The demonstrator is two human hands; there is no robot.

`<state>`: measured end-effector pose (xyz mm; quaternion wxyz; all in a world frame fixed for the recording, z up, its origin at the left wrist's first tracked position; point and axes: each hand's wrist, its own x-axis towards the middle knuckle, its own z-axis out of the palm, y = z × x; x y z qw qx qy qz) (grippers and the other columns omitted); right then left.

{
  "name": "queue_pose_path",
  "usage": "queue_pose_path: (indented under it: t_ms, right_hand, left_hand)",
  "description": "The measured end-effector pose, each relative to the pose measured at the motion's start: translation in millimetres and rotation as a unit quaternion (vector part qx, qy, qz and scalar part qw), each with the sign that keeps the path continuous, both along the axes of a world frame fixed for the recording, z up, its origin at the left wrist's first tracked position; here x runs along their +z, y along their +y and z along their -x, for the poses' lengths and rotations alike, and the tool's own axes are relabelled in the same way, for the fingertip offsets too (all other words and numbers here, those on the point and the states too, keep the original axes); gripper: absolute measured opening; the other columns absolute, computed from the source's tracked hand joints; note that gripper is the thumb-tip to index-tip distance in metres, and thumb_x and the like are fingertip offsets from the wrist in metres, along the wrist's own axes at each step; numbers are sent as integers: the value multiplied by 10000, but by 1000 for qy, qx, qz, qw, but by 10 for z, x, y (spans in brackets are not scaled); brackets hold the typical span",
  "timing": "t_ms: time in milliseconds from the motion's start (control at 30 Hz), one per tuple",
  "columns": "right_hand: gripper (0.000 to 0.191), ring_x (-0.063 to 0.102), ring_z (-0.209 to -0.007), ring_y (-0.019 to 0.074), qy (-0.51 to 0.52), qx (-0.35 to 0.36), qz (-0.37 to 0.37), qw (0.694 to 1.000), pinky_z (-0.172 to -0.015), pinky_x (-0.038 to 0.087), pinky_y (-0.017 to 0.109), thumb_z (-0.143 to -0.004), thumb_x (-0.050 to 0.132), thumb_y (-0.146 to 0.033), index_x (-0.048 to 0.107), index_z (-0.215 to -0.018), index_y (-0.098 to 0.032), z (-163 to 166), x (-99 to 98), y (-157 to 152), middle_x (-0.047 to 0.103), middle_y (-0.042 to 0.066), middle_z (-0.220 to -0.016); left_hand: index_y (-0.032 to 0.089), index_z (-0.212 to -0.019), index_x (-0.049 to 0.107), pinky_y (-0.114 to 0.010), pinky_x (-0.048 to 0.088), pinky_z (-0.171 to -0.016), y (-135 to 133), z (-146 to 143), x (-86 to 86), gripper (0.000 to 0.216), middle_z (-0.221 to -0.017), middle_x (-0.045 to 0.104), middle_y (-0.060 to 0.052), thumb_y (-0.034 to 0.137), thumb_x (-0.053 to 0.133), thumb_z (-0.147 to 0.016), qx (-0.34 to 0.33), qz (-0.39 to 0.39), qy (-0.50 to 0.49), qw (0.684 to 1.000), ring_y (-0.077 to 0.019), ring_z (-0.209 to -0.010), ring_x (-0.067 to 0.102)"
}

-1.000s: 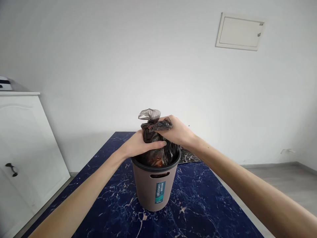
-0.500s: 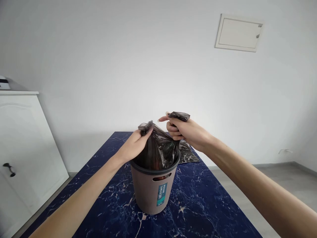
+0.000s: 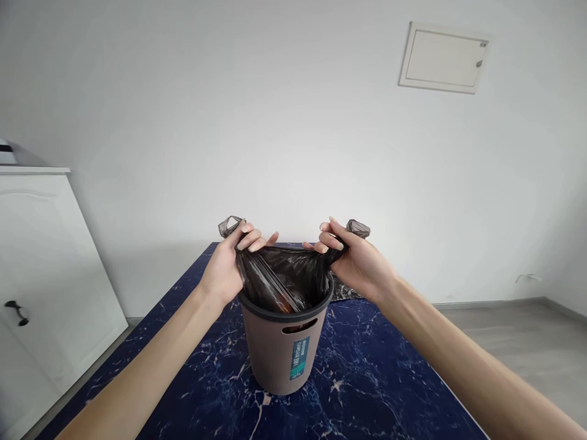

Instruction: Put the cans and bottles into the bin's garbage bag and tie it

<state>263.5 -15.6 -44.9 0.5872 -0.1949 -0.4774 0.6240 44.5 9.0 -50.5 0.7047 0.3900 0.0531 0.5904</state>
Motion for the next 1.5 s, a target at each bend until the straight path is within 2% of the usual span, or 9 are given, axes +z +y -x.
queue_pose_path:
  t_ms: [233,400,467,767,1033,1133,1233,1367,1500]
  right_hand:
    - [407,452,-674,154,-143,-32,-68,987,-937,500,423,-948,712,-621,624,-809,-249,4,-23,-103,402,-57,-680]
    - [596,521,-788,215,-414,-267,-190,849,-732,430,384,-992,455,-785,693,-857,-255,75,66,-198,576,47,-848]
    - [651,451,-676,194,-465,-309,-203,805,-626,366,363,-972,431,-824,691,-812,-249,77,134,-212,522,32,-738]
    - [558,188,-530,109,-421,-93,-99,897,-530,171,314,-984,542,-747,707,-876,-226,-291,270,-161,199,-88,-599]
    - [438,260,-548,117,-365,-75,-140,917,-511,223,298,-992,618,-654,705,-1209,-284,-735,69,-124,370,-63,-633]
    - [600,538,-729,181,-398,-48,-190,896,-587,436,321,-890,774,-613,637,-1400,-330,-748,40,-141,662,47,-923]
    - [569,634,-1085,296,-473,-38,-244,846,-846,552,426,-826,879,-437,697,-1355,-337,-637,60,-151,697,96,-1265]
    - [244,672,-1036,281,-499,-34,-289,816,-880,551,444,-854,847,-424,802,-1063,-308,-476,119,-162,731,66,-1180]
    - [188,661,-910,242,-469,-77,-271,837,-798,538,404,-902,805,-446,770,-946,-266,-472,140,-185,727,59,-984]
  left_hand:
    - [201,-782,517,-225,293,-473,-58,-11,30,397,-651,268,91,494,628,-1026,66,-146,278,947,-64,-486,233]
    - [228,-739,441,-305,306,-577,-172,-65,45,339,-639,359,62,375,621,-985,159,-296,517,787,-114,-567,344]
    - [235,-750,424,-315,336,-615,-208,-85,49,355,-643,370,70,363,714,-910,182,-315,536,762,-117,-581,368]
    - [236,-845,658,-323,378,-632,-154,0,76,398,-717,583,15,623,744,-878,167,-323,559,745,-166,-654,541]
    - [225,-920,715,-324,451,-672,-76,91,5,184,-884,756,-40,392,778,-873,176,-360,581,709,-210,-799,692]
    - [228,-926,707,-325,449,-672,-92,92,3,221,-885,746,-41,429,779,-869,174,-352,570,721,-209,-797,681]
    - [231,-897,679,-330,442,-674,-104,103,14,317,-854,712,-25,511,811,-829,162,-342,561,736,-196,-759,647]
    - [236,-832,601,-334,434,-688,-103,133,28,392,-818,632,11,529,854,-770,137,-333,556,749,-176,-744,601]
    - [246,-863,572,-323,418,-661,-105,161,27,404,-756,553,41,509,865,-768,119,-323,550,761,-154,-698,553]
